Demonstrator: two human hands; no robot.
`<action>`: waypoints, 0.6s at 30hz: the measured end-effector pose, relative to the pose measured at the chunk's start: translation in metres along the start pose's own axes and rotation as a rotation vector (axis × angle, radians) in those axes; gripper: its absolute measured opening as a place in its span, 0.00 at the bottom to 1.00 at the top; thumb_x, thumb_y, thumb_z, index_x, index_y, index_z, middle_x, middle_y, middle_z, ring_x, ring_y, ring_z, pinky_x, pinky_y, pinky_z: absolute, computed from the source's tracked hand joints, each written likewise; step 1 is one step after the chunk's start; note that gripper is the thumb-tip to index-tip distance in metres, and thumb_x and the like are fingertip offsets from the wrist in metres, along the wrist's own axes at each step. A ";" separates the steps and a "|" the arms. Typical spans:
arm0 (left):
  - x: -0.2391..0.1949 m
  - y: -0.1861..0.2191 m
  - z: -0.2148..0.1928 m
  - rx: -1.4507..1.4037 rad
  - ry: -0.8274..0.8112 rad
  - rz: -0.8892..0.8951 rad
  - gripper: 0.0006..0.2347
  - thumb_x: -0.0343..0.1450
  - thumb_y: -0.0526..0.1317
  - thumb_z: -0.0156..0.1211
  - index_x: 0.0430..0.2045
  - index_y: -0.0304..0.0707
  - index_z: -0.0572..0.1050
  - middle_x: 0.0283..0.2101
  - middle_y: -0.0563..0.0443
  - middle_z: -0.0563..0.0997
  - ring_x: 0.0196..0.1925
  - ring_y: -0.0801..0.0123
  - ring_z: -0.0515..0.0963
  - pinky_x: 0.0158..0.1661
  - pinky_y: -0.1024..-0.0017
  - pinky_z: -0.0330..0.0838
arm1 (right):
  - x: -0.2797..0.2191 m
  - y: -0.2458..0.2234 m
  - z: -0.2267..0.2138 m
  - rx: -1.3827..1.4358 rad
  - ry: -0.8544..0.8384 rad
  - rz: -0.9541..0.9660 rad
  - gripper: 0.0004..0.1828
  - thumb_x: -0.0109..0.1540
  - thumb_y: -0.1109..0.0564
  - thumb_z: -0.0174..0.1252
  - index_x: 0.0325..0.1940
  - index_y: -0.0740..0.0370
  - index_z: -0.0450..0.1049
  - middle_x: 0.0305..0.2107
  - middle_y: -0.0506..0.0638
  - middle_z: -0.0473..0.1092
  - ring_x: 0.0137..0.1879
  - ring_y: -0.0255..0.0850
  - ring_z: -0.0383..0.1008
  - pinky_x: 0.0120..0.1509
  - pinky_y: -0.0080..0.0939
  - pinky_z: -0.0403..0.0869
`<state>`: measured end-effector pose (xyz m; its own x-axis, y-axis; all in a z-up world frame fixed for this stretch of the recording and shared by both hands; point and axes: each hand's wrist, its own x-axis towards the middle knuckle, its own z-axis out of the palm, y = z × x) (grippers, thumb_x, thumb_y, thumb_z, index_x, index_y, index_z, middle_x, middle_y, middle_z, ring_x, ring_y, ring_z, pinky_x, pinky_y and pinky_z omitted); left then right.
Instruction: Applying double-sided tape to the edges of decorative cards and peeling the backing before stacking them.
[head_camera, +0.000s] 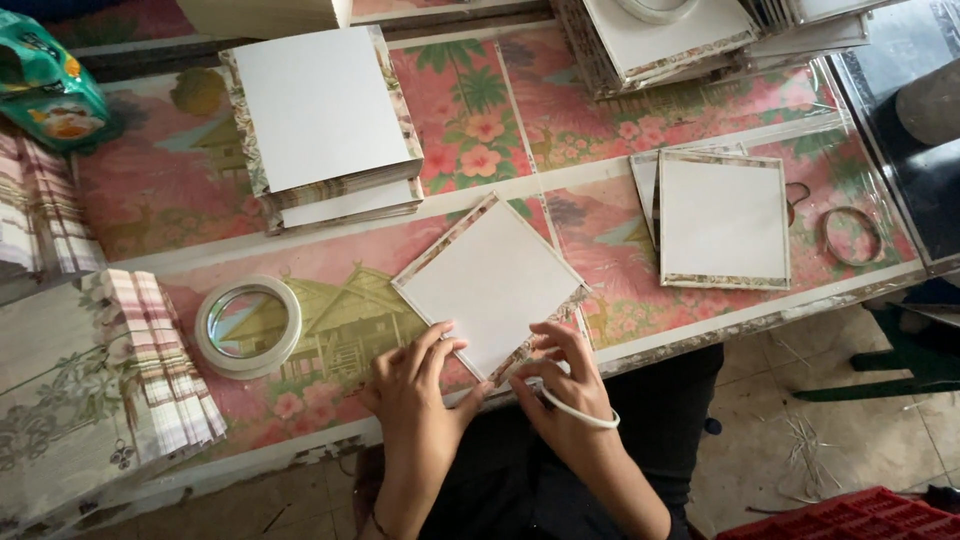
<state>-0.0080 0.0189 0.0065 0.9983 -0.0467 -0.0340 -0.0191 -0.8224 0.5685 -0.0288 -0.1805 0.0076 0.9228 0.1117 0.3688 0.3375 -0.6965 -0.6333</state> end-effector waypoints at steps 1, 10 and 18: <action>0.000 0.001 -0.001 0.001 0.003 0.000 0.25 0.57 0.52 0.82 0.50 0.70 0.81 0.67 0.86 0.74 0.61 0.58 0.70 0.49 0.40 0.65 | 0.001 0.003 0.002 0.001 0.001 -0.002 0.04 0.66 0.57 0.66 0.39 0.59 0.80 0.61 0.60 0.68 0.55 0.48 0.76 0.60 0.47 0.78; -0.001 0.007 0.001 -0.014 0.019 -0.021 0.27 0.57 0.59 0.82 0.49 0.67 0.79 0.68 0.83 0.71 0.58 0.53 0.71 0.46 0.42 0.64 | 0.007 0.019 0.009 -0.142 -0.140 -0.033 0.09 0.59 0.54 0.69 0.39 0.56 0.77 0.63 0.59 0.66 0.45 0.48 0.75 0.77 0.67 0.59; 0.003 0.007 0.005 -0.055 -0.054 -0.096 0.26 0.55 0.54 0.83 0.47 0.67 0.79 0.69 0.82 0.71 0.58 0.52 0.69 0.45 0.39 0.67 | 0.027 0.027 -0.023 0.130 -0.077 0.028 0.03 0.62 0.53 0.72 0.39 0.50 0.88 0.62 0.54 0.71 0.51 0.41 0.73 0.55 0.43 0.75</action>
<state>-0.0053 0.0106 0.0062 0.9911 -0.0009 -0.1332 0.0805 -0.7926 0.6044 0.0011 -0.2126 0.0165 0.9421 0.1511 0.2995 0.3280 -0.6026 -0.7275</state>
